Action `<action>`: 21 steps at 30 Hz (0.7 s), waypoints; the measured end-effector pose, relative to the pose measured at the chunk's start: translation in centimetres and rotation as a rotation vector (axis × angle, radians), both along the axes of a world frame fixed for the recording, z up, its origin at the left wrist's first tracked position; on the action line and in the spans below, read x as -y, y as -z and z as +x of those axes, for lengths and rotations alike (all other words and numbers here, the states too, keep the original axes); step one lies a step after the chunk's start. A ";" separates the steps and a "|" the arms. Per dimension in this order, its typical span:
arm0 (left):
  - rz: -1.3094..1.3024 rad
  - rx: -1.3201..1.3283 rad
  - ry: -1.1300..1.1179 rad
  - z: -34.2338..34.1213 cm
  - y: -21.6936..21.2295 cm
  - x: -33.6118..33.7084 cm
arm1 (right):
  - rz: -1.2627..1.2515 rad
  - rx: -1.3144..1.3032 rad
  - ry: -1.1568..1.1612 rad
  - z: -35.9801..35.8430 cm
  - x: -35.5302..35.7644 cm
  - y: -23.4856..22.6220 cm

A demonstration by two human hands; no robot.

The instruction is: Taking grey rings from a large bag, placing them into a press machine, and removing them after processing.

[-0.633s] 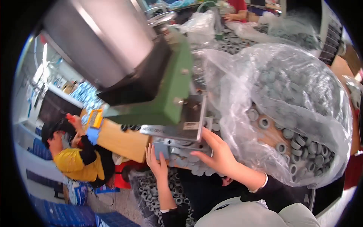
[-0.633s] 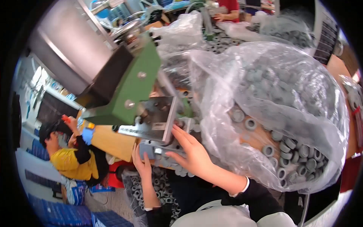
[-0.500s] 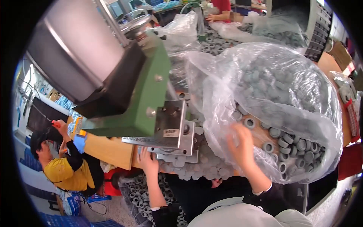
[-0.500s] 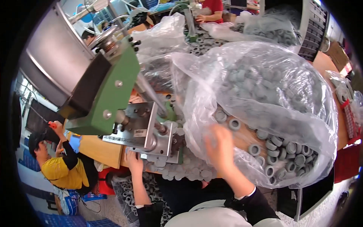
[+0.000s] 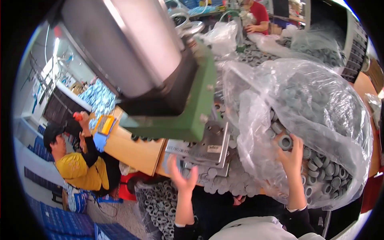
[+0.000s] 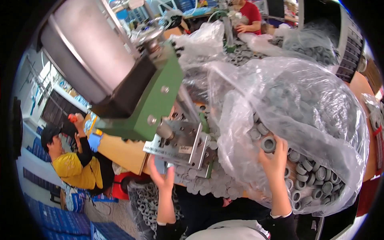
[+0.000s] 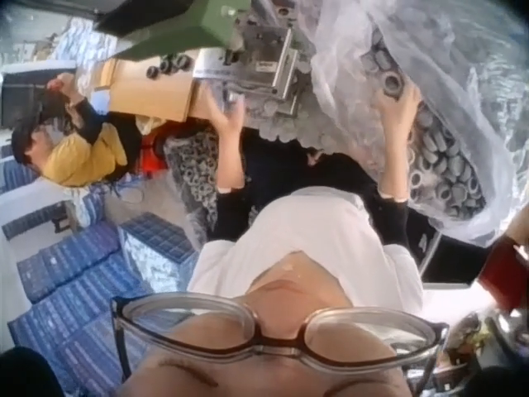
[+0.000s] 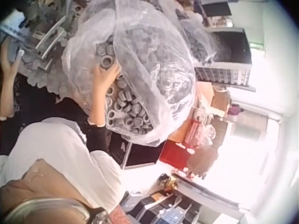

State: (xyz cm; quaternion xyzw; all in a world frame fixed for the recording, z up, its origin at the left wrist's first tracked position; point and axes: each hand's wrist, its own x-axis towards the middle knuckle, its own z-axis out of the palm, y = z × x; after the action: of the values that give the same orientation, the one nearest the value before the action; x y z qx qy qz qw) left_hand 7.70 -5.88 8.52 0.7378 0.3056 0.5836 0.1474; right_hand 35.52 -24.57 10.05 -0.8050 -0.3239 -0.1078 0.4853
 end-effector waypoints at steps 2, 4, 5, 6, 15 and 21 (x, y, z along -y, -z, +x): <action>-0.253 0.063 0.114 3.2 -2.7 0.8 | 0.000 -0.027 -0.100 -1.5 0.5 -2.5; -0.577 0.148 0.198 6.4 -4.1 0.0 | 0.022 -0.051 -0.231 -2.8 0.1 -4.2; -0.366 0.120 0.150 6.8 -5.2 -0.8 | 0.072 -0.077 -0.305 -4.1 -0.5 -4.8; -0.162 0.092 0.118 7.2 -5.3 -1.2 | 0.072 -0.074 -0.367 -4.9 -0.9 -4.8; -0.134 -0.099 -0.150 5.9 -3.9 0.6 | 0.106 -0.185 -0.656 -10.8 -5.7 -5.5; -0.249 0.008 -0.487 -3.3 1.0 3.9 | 0.045 -0.260 -0.738 -12.6 -10.2 -5.8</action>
State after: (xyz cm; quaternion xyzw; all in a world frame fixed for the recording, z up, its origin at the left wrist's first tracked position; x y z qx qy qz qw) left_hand 4.42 -9.79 7.53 0.6165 0.5428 0.5626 0.0936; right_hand 22.90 -14.37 15.84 -0.6306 -0.5251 0.1697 0.5458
